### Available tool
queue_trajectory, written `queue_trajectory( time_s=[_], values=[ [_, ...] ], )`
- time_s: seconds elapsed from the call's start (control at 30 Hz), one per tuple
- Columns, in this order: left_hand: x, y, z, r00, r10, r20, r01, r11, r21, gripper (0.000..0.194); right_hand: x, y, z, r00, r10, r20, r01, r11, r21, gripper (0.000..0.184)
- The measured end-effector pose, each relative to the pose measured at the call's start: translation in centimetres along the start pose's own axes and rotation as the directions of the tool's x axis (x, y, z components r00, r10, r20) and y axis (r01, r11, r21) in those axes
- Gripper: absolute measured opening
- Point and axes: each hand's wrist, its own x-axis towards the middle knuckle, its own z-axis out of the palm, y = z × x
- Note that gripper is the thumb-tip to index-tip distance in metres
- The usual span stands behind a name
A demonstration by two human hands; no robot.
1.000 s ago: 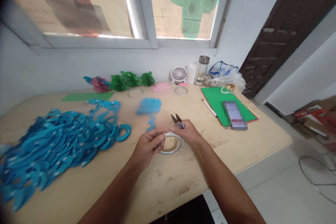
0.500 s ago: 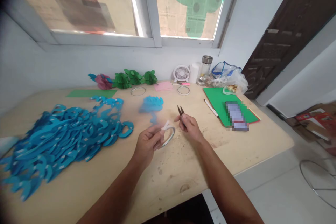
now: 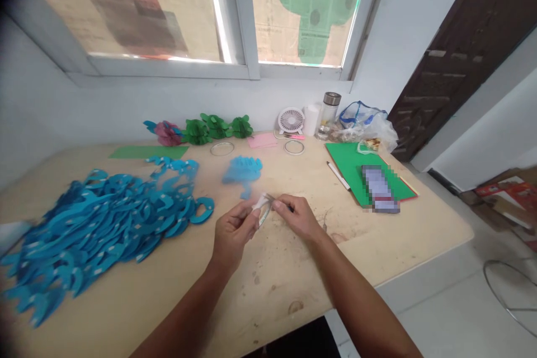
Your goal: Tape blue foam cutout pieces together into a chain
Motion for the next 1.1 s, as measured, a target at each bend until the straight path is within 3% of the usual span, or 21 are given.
queue_trajectory(
  time_s=[0.3, 0.7, 1.1],
  values=[
    [-0.2, 0.09, 0.16, 0.999, 0.045, -0.024, -0.043, 0.995, 0.093, 0.028, -0.08, -0.22, -0.26, 1.0, 0.002, -0.022, -0.003, 0.999, -0.032, 0.042],
    [-0.08, 0.2, 0.21, 0.999, 0.01, -0.042, -0.007, 0.999, 0.053, 0.03, -0.02, 0.14, -0.17, 0.998, 0.034, -0.061, -0.04, 0.995, -0.093, 0.042],
    [-0.04, -0.24, 0.15, 0.997, 0.036, -0.061, -0.032, 0.997, 0.073, 0.03, -0.06, -0.26, -0.02, 1.0, 0.026, -0.009, -0.027, 0.995, -0.097, 0.038]
  ],
)
